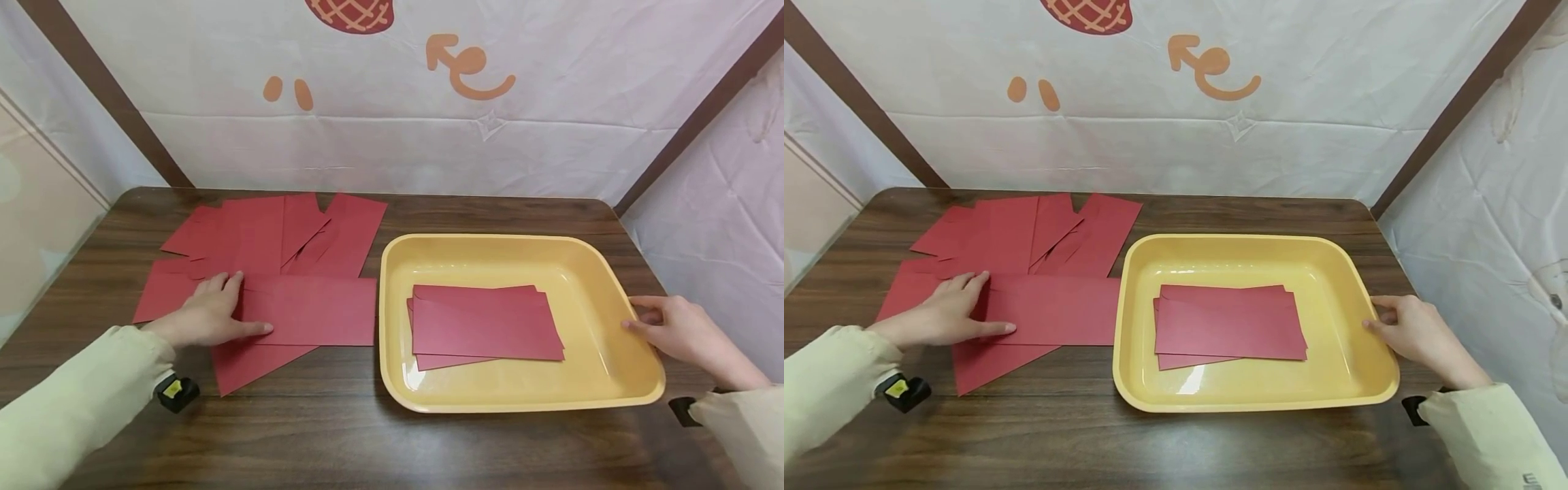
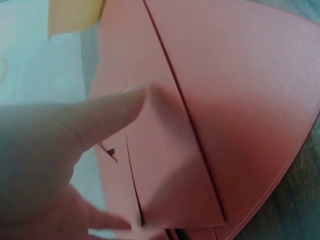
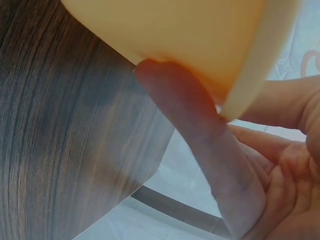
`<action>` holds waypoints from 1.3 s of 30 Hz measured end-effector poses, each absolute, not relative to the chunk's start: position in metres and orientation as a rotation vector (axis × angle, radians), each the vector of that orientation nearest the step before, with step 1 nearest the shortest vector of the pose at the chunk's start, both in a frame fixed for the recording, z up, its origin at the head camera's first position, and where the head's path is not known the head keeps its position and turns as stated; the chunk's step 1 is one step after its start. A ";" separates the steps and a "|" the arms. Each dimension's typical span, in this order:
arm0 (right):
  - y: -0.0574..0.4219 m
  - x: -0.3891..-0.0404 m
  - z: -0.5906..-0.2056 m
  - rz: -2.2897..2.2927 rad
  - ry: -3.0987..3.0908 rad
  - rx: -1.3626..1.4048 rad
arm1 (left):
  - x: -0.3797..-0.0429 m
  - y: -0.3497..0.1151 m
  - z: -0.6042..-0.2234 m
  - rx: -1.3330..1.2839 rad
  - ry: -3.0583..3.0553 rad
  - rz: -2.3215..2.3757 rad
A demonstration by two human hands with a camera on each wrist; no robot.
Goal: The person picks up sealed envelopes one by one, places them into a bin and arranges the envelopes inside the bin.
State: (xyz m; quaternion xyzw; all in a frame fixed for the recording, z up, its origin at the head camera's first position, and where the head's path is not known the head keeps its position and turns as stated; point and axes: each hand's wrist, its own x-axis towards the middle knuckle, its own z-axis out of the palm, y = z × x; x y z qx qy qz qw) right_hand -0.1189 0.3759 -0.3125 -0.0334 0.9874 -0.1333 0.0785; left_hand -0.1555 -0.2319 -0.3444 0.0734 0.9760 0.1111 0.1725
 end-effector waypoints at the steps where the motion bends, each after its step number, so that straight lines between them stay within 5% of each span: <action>1: 0.376 -0.119 -0.313 -0.402 2.955 -0.098 | -0.155 -0.231 -0.344 0.193 2.792 0.313; 14: 0.376 -0.119 -0.315 -0.440 2.931 -0.084 | -0.158 -0.229 -0.345 -0.083 2.881 0.454; 39: 0.379 -0.118 -0.318 -0.411 2.976 -0.087 | -0.165 -0.221 -0.347 -0.120 2.820 0.539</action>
